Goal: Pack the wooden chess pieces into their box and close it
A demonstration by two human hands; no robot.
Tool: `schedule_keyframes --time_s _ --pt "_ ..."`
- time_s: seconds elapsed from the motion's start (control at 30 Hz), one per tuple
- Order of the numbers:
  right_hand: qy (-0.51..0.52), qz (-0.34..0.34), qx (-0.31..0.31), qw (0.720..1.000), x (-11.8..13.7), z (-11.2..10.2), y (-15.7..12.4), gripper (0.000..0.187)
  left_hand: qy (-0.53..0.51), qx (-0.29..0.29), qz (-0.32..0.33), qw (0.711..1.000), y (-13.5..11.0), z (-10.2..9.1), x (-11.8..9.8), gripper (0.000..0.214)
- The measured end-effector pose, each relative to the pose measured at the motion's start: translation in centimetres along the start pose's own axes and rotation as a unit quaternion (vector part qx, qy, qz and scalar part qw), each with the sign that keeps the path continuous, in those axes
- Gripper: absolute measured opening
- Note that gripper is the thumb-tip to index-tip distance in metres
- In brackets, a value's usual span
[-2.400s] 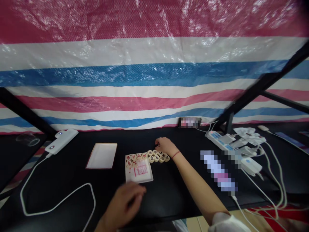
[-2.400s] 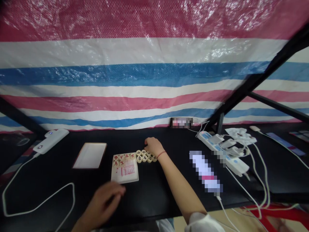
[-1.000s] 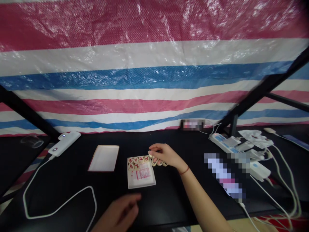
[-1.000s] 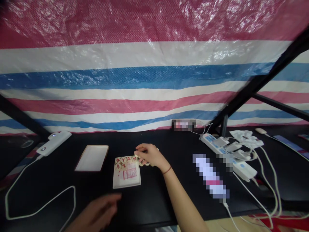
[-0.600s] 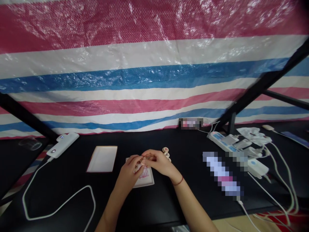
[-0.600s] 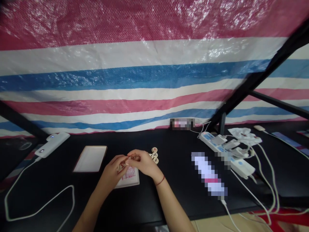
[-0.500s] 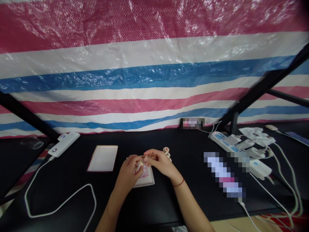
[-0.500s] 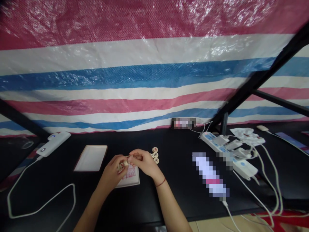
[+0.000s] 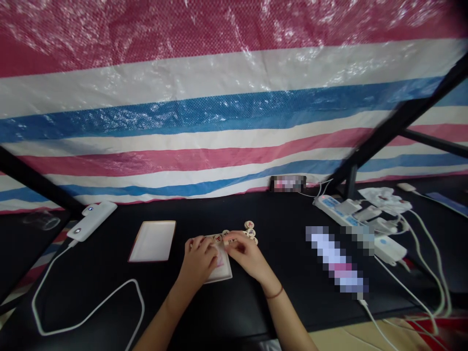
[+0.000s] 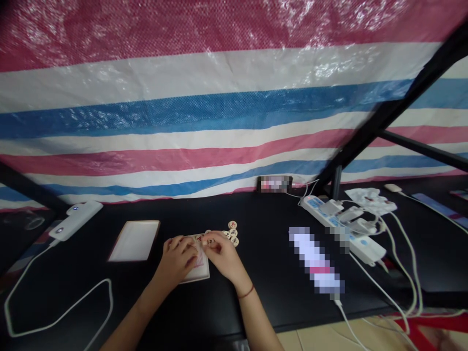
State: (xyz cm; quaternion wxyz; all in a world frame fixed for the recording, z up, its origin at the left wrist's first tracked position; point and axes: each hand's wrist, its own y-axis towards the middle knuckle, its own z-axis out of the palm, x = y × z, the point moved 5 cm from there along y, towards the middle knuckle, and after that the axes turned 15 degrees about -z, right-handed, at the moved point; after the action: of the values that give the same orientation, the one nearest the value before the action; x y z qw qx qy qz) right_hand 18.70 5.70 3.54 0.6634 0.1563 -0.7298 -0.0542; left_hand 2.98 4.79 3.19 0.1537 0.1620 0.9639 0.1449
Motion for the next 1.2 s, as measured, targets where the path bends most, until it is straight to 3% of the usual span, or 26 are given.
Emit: schedule_keyframes --time_s 0.17,0.4,0.67,0.83,0.9,1.0,1.1,1.2 --pt "-0.168 -0.062 0.072 0.981 1.6 1.7 -0.1 0.024 0.018 0.02 -0.028 0.999 0.3 -0.1 1.1 0.026" --pt "-0.388 -0.038 0.142 0.91 0.9 3.7 -0.4 0.004 -0.008 0.074 -0.034 0.997 0.4 0.2 2.7 0.054" --pt "-0.434 -0.015 0.185 0.882 0.8 4.2 -0.9 0.025 -0.06 0.102 -0.039 0.992 0.2 1.4 3.7 0.057" --pt "-0.418 -0.018 0.196 0.887 0.6 4.3 -1.1 0.027 -0.072 0.116 -0.043 0.99 0.4 1.4 3.7 0.055" --pt "-0.39 -0.04 0.183 0.901 0.9 3.5 -0.7 0.028 -0.064 0.13 -0.053 0.988 0.5 1.4 3.7 0.057" --pt "-0.404 -0.046 0.114 0.907 1.5 0.3 1.0 0.025 -0.048 0.14 -0.067 0.987 0.9 1.0 3.4 0.061" --pt "-0.534 0.032 0.032 0.845 1.4 -3.8 3.4 0.028 -0.036 0.139 -0.074 0.987 1.5 0.8 2.7 0.064" --pt "-0.59 0.128 0.059 0.795 0.1 -5.9 5.3 0.034 -0.025 0.134 -0.08 0.987 1.9 1.0 2.0 0.064"
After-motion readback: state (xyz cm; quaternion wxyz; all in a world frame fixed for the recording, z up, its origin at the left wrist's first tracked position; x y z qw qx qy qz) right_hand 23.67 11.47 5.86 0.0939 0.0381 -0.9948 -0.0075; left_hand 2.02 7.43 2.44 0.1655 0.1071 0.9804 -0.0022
